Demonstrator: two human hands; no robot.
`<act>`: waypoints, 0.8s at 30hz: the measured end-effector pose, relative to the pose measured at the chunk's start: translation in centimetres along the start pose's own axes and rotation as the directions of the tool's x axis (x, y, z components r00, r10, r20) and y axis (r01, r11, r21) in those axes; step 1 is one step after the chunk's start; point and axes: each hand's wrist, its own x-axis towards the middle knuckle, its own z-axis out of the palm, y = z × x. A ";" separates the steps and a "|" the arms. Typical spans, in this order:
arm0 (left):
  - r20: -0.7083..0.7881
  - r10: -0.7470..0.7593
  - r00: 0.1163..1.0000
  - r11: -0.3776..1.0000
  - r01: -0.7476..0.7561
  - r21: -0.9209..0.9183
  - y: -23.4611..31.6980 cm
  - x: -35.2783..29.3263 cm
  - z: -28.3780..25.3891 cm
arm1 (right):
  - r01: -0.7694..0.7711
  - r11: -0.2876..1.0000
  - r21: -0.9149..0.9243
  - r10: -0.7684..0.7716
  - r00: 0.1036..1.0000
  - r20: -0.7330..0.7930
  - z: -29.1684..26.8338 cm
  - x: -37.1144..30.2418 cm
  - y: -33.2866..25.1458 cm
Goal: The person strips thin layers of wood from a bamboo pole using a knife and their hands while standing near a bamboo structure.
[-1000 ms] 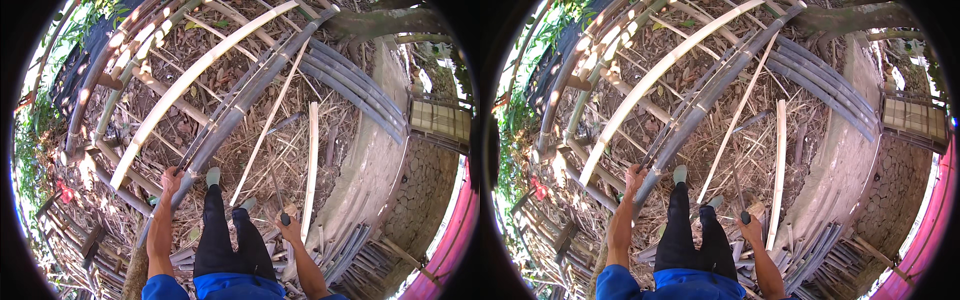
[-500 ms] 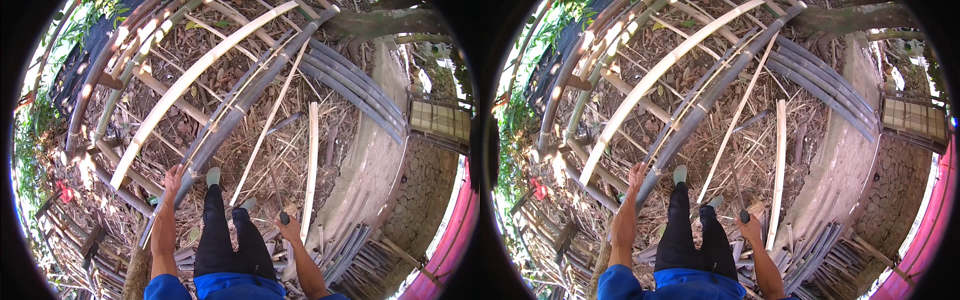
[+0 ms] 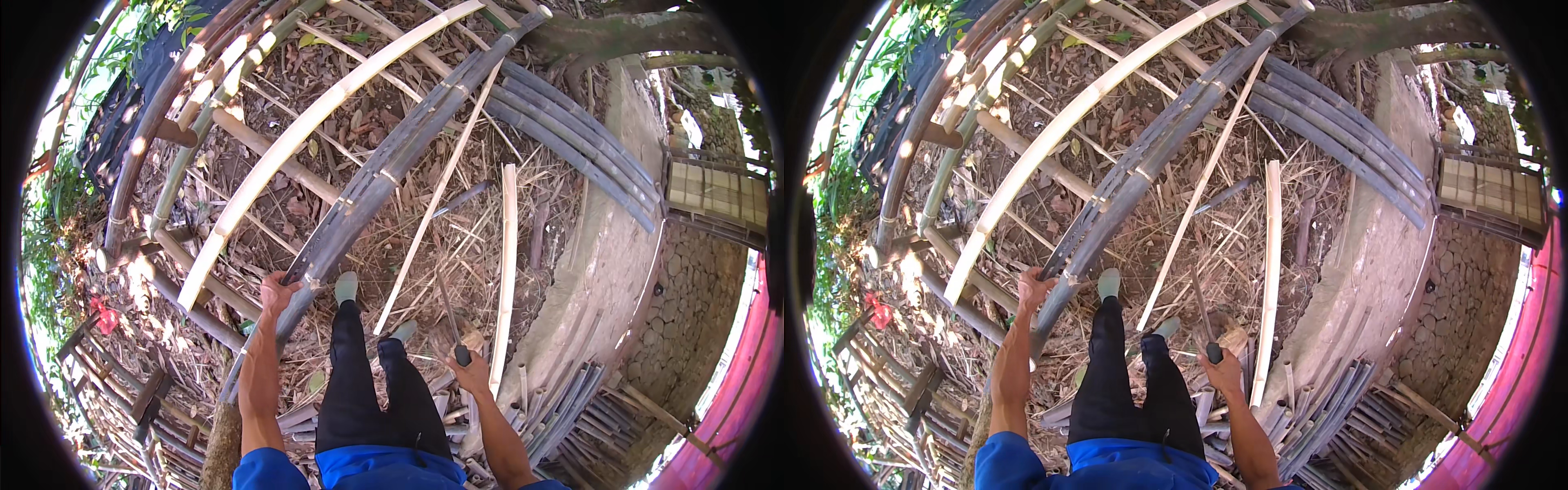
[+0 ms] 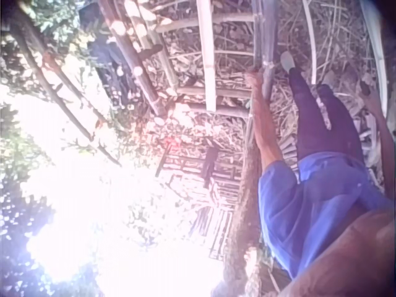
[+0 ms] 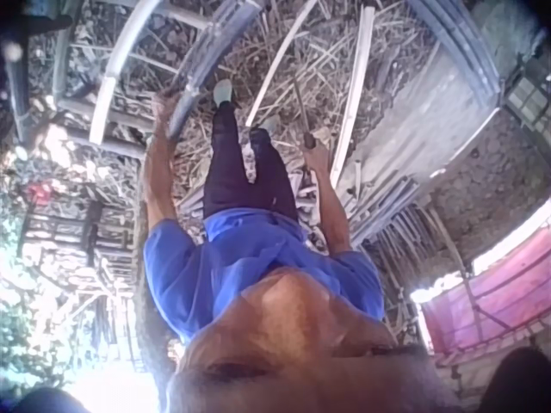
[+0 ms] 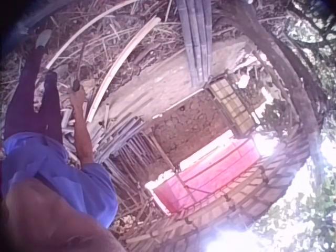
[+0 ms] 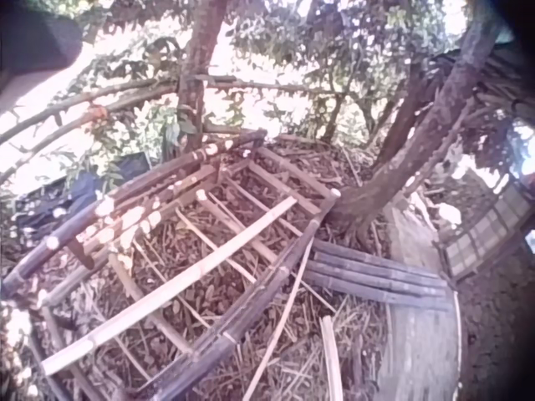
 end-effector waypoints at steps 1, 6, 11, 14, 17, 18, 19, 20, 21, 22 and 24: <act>0.014 -0.033 0.999 0.998 0.032 0.061 0.3 0.2 0.0 | -0.003 1.000 0.000 0.003 1.000 -0.001 0.1 0.0 0.1; -0.005 -0.002 1.000 0.997 0.003 0.071 -1.0 0.0 0.5 | -0.007 1.000 -0.014 0.007 1.000 0.019 0.0 0.0 -0.4; -0.066 0.128 0.990 0.990 -0.131 -0.052 -1.1 -0.7 1.7 | -0.007 1.000 -0.008 0.007 1.000 0.024 0.2 -0.1 -0.8; -0.078 0.203 0.976 0.975 -0.194 0.112 -0.4 -0.9 1.7 | -0.008 1.000 -0.023 0.009 0.999 0.033 0.3 -0.2 -0.7; 0.013 0.249 0.968 0.953 -0.247 0.177 0.3 -0.8 0.5 | 0.000 1.000 0.000 0.000 1.000 0.029 0.3 -0.2 -0.9; 0.013 0.253 0.968 0.952 -0.251 0.177 0.5 -0.8 0.2 | 0.011 1.000 0.011 -0.011 1.000 0.015 0.3 -0.1 -0.8; -0.122 0.364 0.923 0.891 -0.307 0.335 0.7 -0.9 0.1 | 0.011 1.000 0.014 -0.011 1.000 0.011 0.3 0.0 -0.6; -0.232 0.483 0.844 0.807 -0.328 0.491 1.0 -0.9 -0.1 | 0.008 1.000 -0.007 -0.008 1.000 0.016 0.3 0.1 -0.5; -0.228 0.486 0.844 0.805 -0.331 0.491 1.2 -0.3 -0.9 | 0.005 1.000 -0.028 -0.004 1.000 0.022 0.2 0.0 -0.4; -0.340 0.524 0.781 0.795 -0.306 0.523 1.3 0.5 -2.2 | 0.000 1.000 -0.027 0.001 1.000 0.025 0.0 -0.2 -0.7; -0.431 0.561 0.707 0.783 -0.284 0.553 2.4 1.3 -3.4 | -0.022 1.000 -0.002 0.022 0.999 0.038 -0.3 -0.2 -1.1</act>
